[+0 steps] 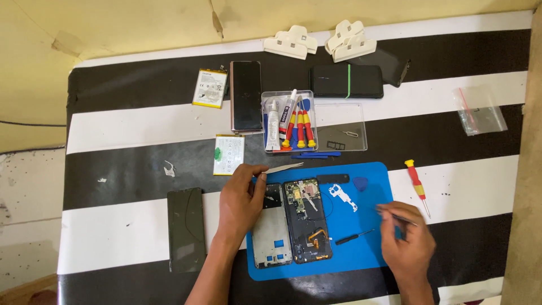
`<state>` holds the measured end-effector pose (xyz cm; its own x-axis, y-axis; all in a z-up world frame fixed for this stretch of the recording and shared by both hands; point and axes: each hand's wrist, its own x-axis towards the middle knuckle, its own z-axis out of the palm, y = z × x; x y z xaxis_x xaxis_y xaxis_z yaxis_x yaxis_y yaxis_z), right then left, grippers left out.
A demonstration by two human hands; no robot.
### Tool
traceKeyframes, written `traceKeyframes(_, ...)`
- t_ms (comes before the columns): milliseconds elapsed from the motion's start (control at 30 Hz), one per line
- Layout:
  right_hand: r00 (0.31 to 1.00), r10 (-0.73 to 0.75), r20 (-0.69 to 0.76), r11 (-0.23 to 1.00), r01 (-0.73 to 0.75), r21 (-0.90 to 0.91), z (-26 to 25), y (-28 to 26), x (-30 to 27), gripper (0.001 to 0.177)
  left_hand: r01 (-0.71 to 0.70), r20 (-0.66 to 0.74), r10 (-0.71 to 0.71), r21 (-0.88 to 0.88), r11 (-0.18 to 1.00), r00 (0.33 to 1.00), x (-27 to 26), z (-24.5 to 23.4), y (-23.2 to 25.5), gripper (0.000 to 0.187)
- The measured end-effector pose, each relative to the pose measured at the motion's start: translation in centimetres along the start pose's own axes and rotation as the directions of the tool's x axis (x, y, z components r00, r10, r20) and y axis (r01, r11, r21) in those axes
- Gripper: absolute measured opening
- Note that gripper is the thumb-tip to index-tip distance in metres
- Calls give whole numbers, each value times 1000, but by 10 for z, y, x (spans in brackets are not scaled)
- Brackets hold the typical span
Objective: Testing and reconnecting internal ribbon cables and components during a mobile phone repair process.
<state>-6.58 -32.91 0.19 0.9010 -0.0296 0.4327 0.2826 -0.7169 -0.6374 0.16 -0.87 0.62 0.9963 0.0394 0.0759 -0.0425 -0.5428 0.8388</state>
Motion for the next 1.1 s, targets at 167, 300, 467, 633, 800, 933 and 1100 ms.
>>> traceKeyframes(167, 971, 122, -207, 991, -129, -19, 6, -21, -15, 12, 5, -16, -5, -15, 1000, 1000, 0, 1, -4, 24)
traceKeyframes(300, 997, 62, -46, 986, -54, 159, 39, -48, -11, 21, -38, -36, 37, -41, 998, 999, 2, 8, -11, 21)
traceKeyframes(467, 1000, 26, -11, 986, -23, 167, 58, -42, -14, 24, -85, -97, 76, -90, 992, 992, 5, 14, -16, 19)
traceKeyframes(633, 1000, 5, -14, 984, -2, 180, 69, -34, -25, 25, -74, -147, 56, -122, 990, 988, 6, 12, -14, 21)
traceKeyframes(800, 999, -38, -8, 981, 39, 188, 71, -34, -25, 24, -26, -207, -18, -209, 978, 978, 9, 11, -17, 33)
traceKeyframes(933, 1000, -19, -8, 981, 20, 195, 75, -29, -28, 24, -75, -253, -1, -290, 954, 967, 10, 10, -20, 46)
traceKeyframes(1100, 1000, -4, -15, 983, 7, 183, 75, -31, -25, 22, -44, -246, -35, -308, 950, 969, 10, 8, -16, 49)
